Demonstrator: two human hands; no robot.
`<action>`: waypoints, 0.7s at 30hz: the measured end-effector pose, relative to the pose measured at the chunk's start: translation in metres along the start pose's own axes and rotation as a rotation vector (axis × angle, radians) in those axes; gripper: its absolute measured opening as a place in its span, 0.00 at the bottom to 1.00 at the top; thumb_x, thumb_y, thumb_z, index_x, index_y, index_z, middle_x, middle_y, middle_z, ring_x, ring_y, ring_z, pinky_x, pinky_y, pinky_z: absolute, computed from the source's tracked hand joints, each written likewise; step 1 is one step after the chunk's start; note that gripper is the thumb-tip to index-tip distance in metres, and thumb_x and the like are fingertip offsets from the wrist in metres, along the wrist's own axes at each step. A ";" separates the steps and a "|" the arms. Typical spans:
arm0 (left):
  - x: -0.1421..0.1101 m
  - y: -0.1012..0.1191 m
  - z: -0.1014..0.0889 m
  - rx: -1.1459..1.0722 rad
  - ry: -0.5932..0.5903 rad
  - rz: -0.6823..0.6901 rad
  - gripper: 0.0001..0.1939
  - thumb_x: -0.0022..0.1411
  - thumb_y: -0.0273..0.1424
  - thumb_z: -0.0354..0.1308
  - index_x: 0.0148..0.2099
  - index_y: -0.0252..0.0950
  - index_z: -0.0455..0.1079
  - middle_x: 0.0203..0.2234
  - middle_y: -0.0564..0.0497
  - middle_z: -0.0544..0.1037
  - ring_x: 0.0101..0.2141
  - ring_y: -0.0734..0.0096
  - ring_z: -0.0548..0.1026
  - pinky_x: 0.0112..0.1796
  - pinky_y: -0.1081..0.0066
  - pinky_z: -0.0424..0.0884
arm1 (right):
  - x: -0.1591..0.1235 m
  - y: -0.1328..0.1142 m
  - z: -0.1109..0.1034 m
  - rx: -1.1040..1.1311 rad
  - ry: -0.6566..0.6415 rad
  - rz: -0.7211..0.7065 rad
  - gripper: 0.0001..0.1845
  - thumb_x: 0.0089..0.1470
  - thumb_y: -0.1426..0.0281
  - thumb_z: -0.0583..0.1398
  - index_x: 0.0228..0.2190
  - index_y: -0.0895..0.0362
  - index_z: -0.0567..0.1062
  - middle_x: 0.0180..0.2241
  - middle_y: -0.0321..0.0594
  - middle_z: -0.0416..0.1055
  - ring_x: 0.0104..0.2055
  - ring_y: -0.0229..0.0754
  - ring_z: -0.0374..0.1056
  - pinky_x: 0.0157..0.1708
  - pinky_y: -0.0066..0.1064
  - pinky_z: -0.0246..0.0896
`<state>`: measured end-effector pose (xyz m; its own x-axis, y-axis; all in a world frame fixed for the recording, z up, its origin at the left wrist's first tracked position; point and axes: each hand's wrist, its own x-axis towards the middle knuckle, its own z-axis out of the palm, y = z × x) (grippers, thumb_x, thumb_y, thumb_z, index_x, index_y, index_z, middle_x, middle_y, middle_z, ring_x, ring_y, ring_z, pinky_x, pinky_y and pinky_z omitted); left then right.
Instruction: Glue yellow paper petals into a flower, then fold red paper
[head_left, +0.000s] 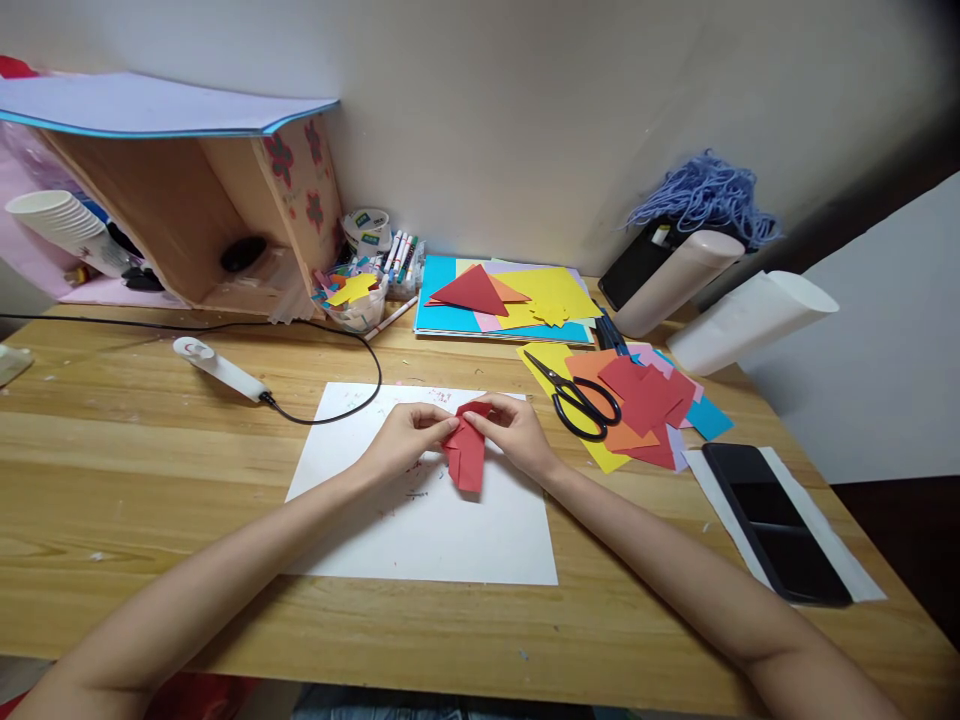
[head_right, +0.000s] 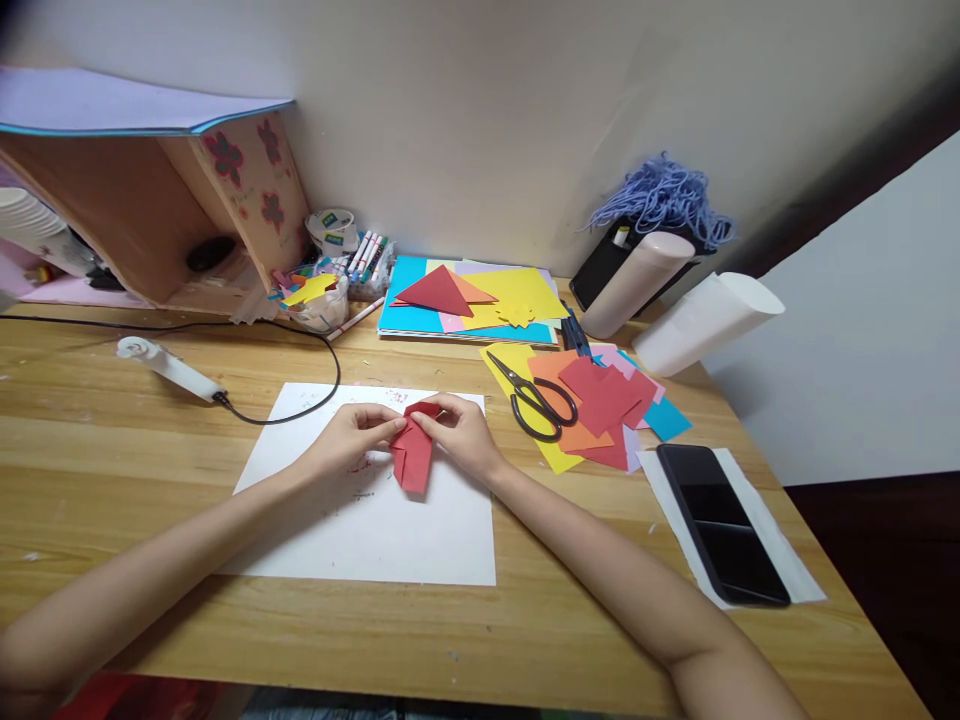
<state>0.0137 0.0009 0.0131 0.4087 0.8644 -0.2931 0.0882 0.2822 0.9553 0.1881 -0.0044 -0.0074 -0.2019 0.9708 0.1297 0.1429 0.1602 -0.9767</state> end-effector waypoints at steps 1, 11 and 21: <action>0.000 -0.001 0.000 -0.003 0.003 -0.004 0.15 0.50 0.39 0.60 0.32 0.30 0.73 0.27 0.46 0.76 0.28 0.70 0.73 0.33 0.70 0.69 | -0.001 -0.001 0.000 -0.038 0.001 -0.040 0.10 0.49 0.65 0.59 0.31 0.58 0.75 0.32 0.41 0.73 0.34 0.40 0.67 0.34 0.31 0.63; -0.001 0.007 0.000 -0.270 -0.012 -0.087 0.10 0.49 0.34 0.60 0.26 0.31 0.70 0.18 0.53 0.71 0.22 0.78 0.69 0.27 0.77 0.65 | -0.001 0.007 -0.010 -0.505 -0.043 -0.551 0.15 0.55 0.73 0.54 0.44 0.51 0.72 0.34 0.41 0.69 0.36 0.39 0.65 0.35 0.32 0.63; 0.001 0.002 -0.002 -0.268 0.020 -0.077 0.13 0.47 0.36 0.64 0.31 0.31 0.70 0.24 0.49 0.75 0.24 0.76 0.72 0.27 0.76 0.66 | -0.001 0.004 -0.010 -0.434 -0.123 -0.438 0.19 0.56 0.74 0.49 0.48 0.52 0.68 0.41 0.43 0.68 0.43 0.41 0.64 0.42 0.37 0.62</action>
<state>0.0126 0.0031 0.0152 0.3922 0.8434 -0.3673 -0.1265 0.4450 0.8866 0.1988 -0.0025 -0.0094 -0.4368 0.7754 0.4560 0.3971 0.6210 -0.6757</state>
